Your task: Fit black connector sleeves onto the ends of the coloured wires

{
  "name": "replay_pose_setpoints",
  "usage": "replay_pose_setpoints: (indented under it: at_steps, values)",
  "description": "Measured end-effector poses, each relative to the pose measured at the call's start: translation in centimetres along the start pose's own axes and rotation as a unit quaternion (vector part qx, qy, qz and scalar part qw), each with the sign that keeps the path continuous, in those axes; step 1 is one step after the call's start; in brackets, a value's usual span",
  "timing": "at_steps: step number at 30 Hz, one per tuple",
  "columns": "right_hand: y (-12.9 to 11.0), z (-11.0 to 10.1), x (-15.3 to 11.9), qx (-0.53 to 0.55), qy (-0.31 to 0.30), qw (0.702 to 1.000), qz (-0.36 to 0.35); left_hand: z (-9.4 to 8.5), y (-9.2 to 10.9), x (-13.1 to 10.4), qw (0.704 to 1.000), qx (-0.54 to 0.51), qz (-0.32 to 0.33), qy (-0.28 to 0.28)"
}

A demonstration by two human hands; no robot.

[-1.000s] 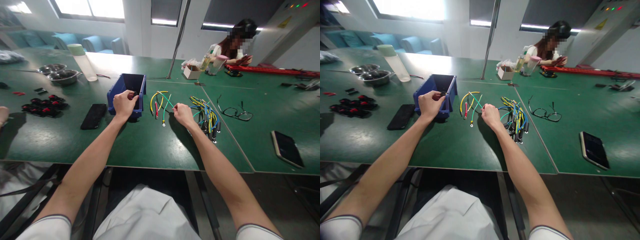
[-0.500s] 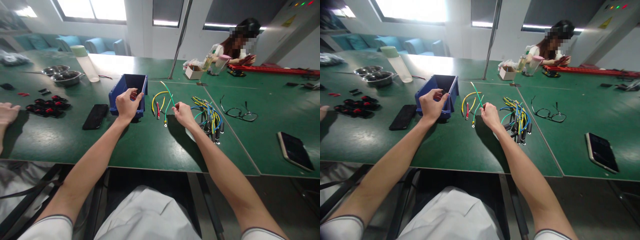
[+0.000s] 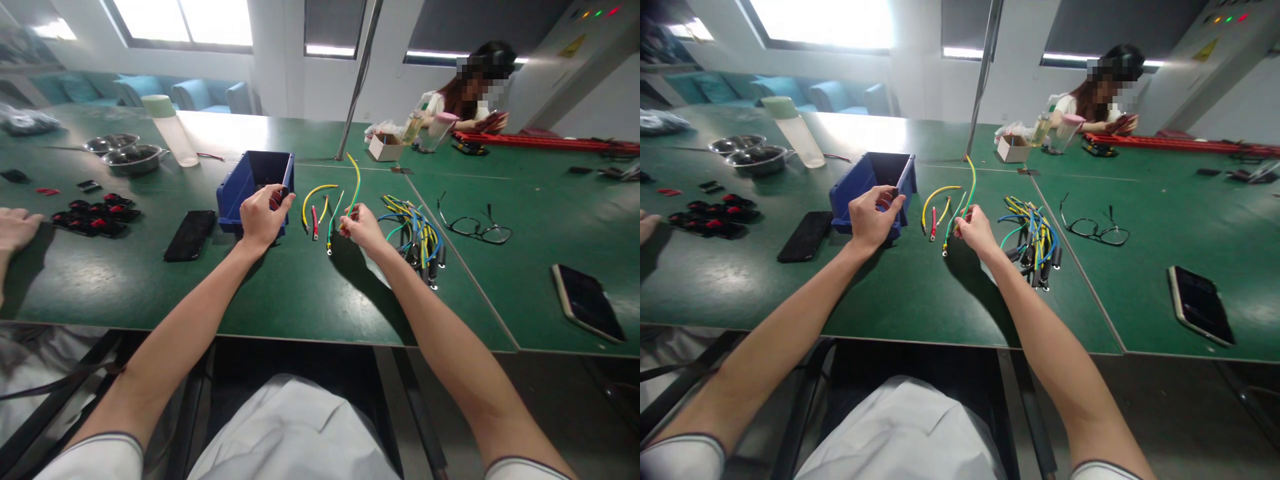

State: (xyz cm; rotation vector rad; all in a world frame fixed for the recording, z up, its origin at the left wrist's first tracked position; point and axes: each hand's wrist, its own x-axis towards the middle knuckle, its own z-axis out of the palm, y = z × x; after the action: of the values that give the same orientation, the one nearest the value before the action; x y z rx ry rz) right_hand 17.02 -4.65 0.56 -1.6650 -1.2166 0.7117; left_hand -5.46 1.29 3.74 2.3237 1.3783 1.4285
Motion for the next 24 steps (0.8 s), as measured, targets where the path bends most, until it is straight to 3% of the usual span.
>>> replay_pose_setpoints:
  at_steps: [7,24]
  values:
    - [-0.8,0.3,-0.4,0.114,-0.010,0.993,0.025,0.7,0.7,-0.9,0.999,-0.004,0.017,-0.039]
    - [-1.2,-0.3,-0.4,0.267,0.056,0.961,0.050,1.7,2.1,-2.5,0.993,-0.045,0.077,-0.083]
